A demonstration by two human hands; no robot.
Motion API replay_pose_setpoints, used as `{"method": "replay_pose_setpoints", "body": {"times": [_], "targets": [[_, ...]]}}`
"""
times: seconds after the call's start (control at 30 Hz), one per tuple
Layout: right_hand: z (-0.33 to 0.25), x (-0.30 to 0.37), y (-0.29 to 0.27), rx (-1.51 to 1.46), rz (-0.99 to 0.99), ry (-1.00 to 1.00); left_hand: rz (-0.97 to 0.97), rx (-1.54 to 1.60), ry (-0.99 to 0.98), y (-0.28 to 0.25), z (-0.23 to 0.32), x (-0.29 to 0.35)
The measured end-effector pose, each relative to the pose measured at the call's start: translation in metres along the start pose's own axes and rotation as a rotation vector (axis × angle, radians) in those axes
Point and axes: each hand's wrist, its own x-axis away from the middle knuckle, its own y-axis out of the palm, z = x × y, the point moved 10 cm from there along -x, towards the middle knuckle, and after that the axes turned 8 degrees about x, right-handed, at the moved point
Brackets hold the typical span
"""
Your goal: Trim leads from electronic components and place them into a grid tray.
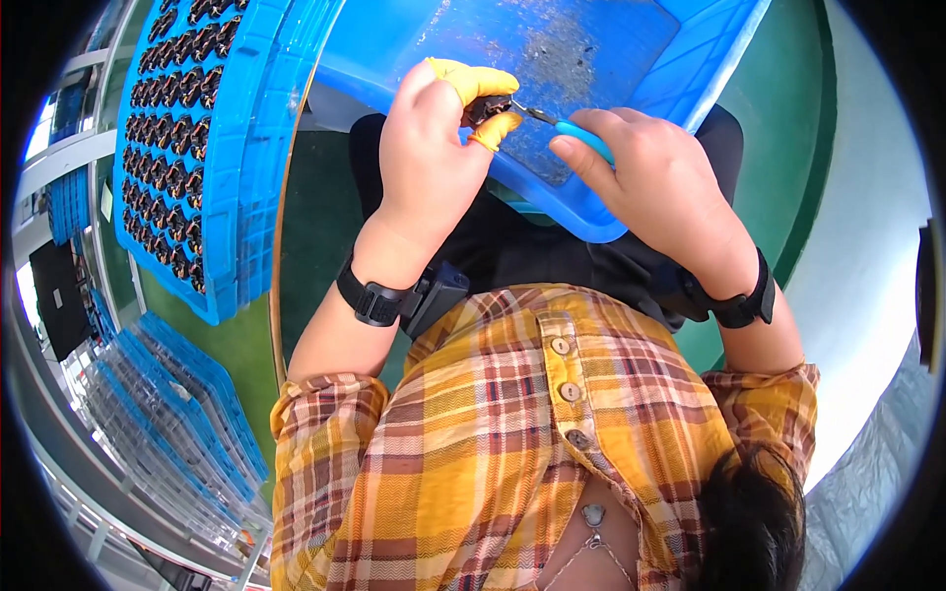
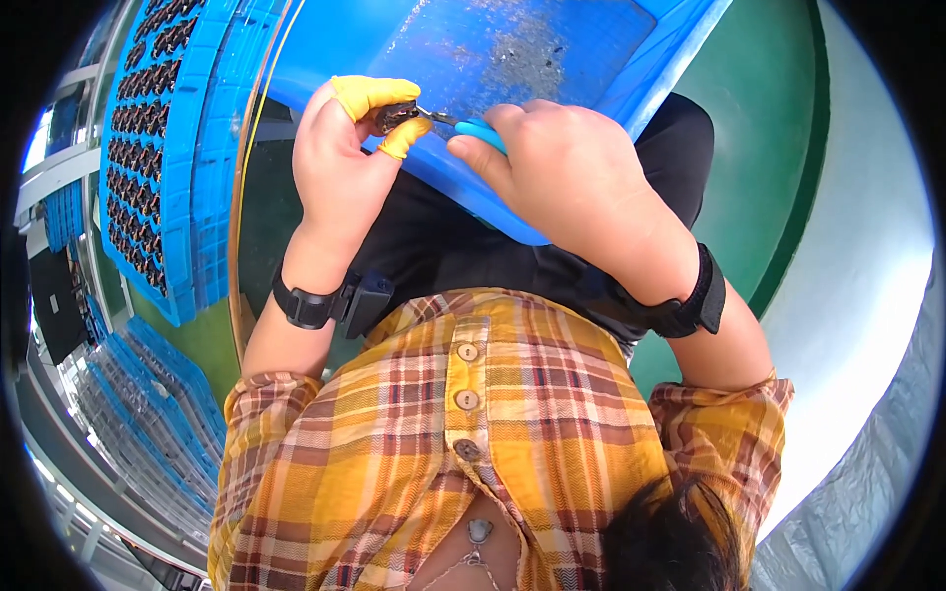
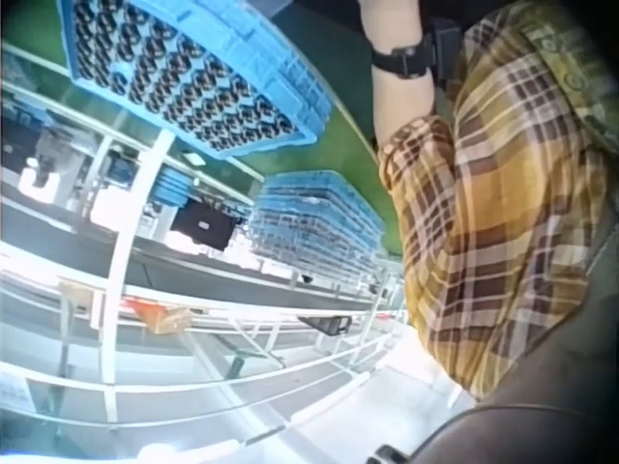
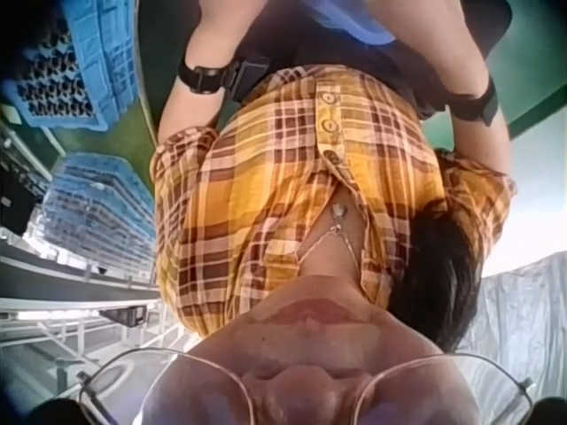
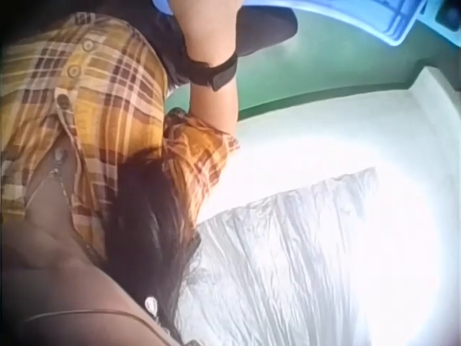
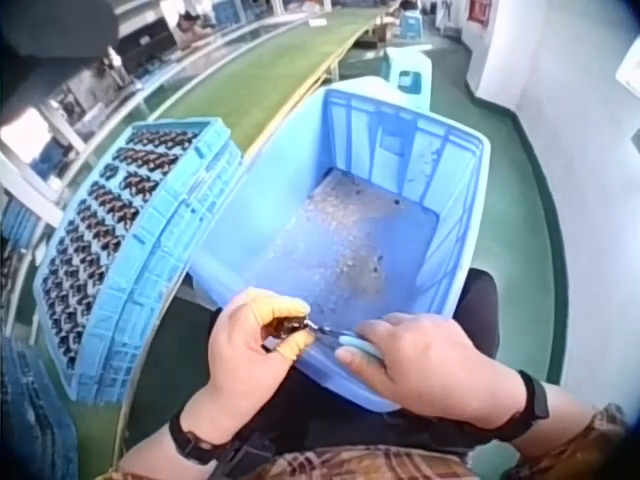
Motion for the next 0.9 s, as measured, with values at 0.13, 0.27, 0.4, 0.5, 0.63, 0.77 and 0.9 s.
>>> {"method": "replay_pose_setpoints", "body": {"times": [0.13, 0.27, 0.4, 0.5, 0.63, 0.77, 0.9], "targets": [[-0.005, -0.002, 0.000, 0.062, -0.007, -0.016, -0.034, -0.148, 0.121, 0.003, 0.010, 0.000], [-0.004, -0.007, 0.014, 0.067, -0.117, 0.000, -0.020, -0.031, -0.029, 0.002, -0.013, 0.005], [0.004, -0.011, 0.025, 0.032, -0.082, 0.027, -0.076, -0.163, 0.023, 0.008, -0.020, 0.001], [0.023, -0.011, 0.033, -0.174, -0.113, 0.132, -0.095, 0.116, -0.255, 0.015, -0.055, 0.002], [0.035, -0.010, 0.047, -0.406, -0.255, 0.244, 0.005, 0.937, -0.650, 0.022, -0.083, 0.015], [0.035, -0.007, 0.054, -0.544, -0.309, 0.292, -0.042, 1.128, -0.749, 0.033, -0.098, 0.019], [0.029, -0.005, 0.047, -0.557, -0.290, 0.280, -0.057, 1.135, -0.709, 0.028, -0.078, 0.015]]}}
